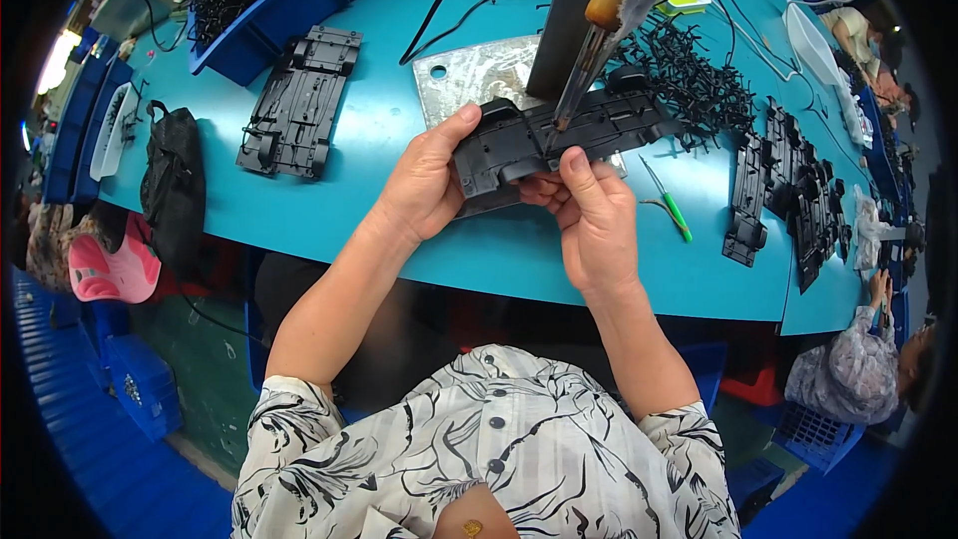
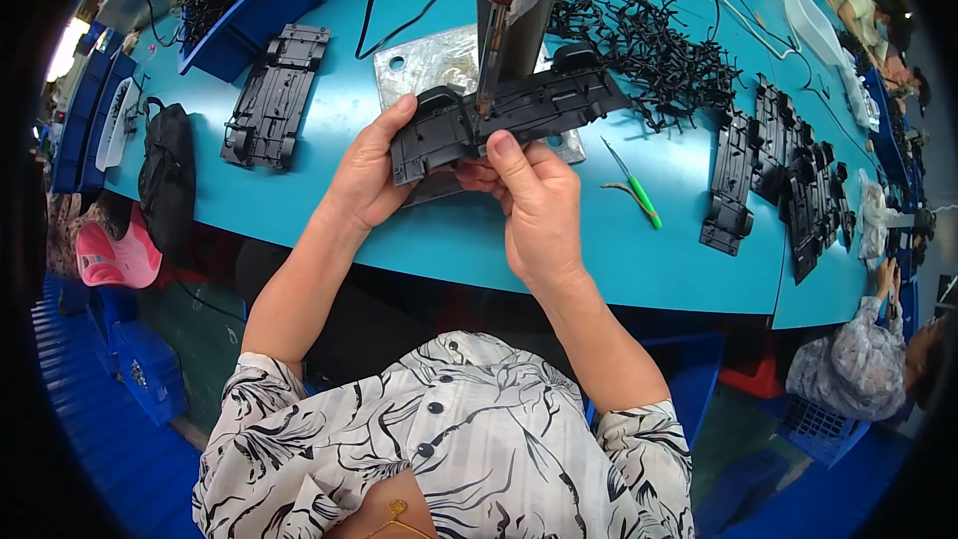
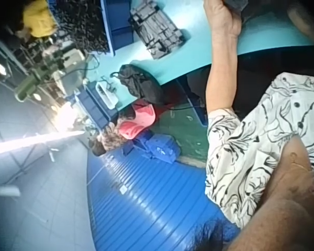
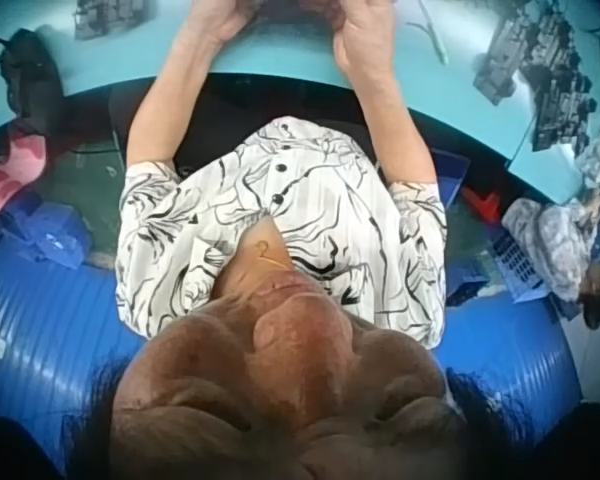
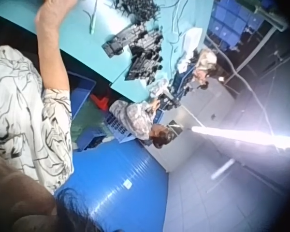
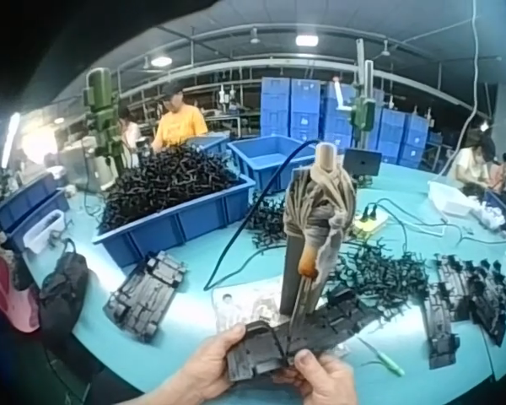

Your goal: Assembling plastic components of a toy car chassis at a factory workbench, including heat-staking parts with a tool.

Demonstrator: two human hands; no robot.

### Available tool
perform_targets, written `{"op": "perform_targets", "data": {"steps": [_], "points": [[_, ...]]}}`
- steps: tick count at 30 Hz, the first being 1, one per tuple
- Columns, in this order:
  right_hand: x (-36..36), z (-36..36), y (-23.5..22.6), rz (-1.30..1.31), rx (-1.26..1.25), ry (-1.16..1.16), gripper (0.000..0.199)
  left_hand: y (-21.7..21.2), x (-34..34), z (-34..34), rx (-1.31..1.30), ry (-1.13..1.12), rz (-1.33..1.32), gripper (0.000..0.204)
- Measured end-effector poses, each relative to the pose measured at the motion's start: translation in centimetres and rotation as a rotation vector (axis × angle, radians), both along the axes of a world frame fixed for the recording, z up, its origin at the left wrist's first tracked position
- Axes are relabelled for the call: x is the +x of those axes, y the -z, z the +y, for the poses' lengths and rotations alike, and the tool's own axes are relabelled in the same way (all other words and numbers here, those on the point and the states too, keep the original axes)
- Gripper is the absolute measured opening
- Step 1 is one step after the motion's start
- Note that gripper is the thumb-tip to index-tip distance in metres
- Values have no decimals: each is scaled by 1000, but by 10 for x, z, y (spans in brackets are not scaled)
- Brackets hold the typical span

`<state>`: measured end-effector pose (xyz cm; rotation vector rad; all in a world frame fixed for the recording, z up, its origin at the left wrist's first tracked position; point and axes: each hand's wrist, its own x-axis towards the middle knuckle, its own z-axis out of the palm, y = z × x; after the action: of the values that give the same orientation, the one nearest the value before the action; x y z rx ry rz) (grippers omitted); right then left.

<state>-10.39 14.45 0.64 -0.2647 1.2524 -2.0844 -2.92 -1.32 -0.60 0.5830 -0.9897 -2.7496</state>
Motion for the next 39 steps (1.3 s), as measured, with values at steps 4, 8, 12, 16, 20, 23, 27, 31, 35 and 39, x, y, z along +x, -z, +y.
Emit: {"op": "perform_targets", "data": {"steps": [4, 8, 12, 16, 20, 23, 27, 31, 35, 39], "points": [[3, 13, 3, -44, 5, -42, 30, -3, 4, 7, -54, 7, 68, 40], [8, 25, 0, -69, 45, -98, 26, -4, 13, 9, -116, 63, 107, 39], [14, 36, -6, -74, 99, -106, 21, -3, 20, 13, -167, 130, 64, 38], [19, 50, -3, -18, 125, -50, 15, -3, 27, 17, -224, 262, 66, 37], [25, 70, -8, 345, 342, 32, 10, -9, 32, 32, -280, 293, 90, 42], [15, 83, -11, 1335, 483, 176, 12, -11, 35, 39, -356, 309, 123, 46], [11, 87, -15, 1471, 359, 176, 33, -16, 38, 48, -85, 278, 67, 46], [22, 92, 0, 1513, 415, 168, 33, -8, 37, 52, -35, 306, 54, 48], [30, 92, 1, 1493, 406, 88, 33, -5, 40, 58, -121, 239, 16, 37], [29, 98, 1, 1243, 403, 150, 28, -6, 45, 64, -146, 265, 105, 35]]}}
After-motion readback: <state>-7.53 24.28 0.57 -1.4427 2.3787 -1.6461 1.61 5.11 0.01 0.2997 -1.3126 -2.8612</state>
